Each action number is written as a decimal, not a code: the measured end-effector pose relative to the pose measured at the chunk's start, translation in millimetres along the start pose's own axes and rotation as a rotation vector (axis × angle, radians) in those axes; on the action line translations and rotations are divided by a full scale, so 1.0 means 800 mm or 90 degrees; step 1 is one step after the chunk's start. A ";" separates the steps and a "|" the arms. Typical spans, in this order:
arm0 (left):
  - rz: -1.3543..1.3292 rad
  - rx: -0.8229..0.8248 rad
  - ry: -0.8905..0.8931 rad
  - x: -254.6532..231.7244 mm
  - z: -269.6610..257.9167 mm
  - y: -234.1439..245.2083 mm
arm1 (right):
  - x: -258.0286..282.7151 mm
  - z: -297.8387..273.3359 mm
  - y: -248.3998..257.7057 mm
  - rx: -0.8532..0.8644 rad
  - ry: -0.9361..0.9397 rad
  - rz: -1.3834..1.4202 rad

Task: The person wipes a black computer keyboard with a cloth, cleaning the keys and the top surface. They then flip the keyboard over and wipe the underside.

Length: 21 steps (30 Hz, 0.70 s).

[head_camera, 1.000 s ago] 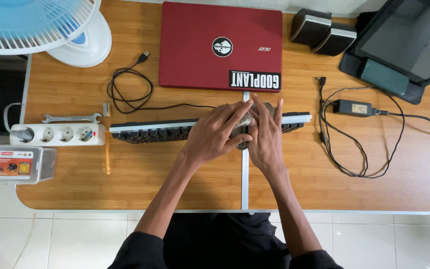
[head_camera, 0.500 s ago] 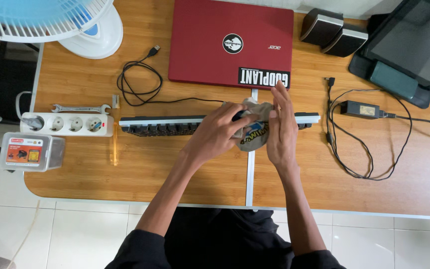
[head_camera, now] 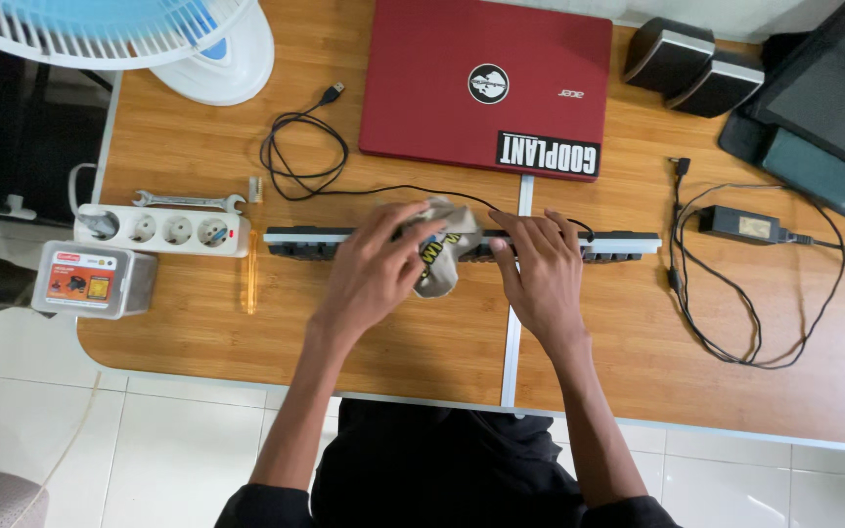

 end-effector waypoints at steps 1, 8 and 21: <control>0.031 -0.009 -0.028 -0.011 0.005 -0.003 | 0.003 0.000 -0.002 -0.009 0.021 -0.028; 0.052 -0.048 -0.018 -0.037 0.017 -0.041 | -0.008 -0.001 -0.014 -0.020 -0.046 -0.124; 0.151 -0.121 0.020 0.036 -0.043 0.032 | -0.077 -0.006 -0.001 -0.068 -0.048 -0.150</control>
Point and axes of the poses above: each hand's wrist, its own z-axis towards the middle knuckle, its own y-axis out of the back of the hand, x = y × z, the point moved 9 cm from there along z, towards the middle knuckle, and after that the axes turned 10 degrees about -y, right-handed, at the moved point
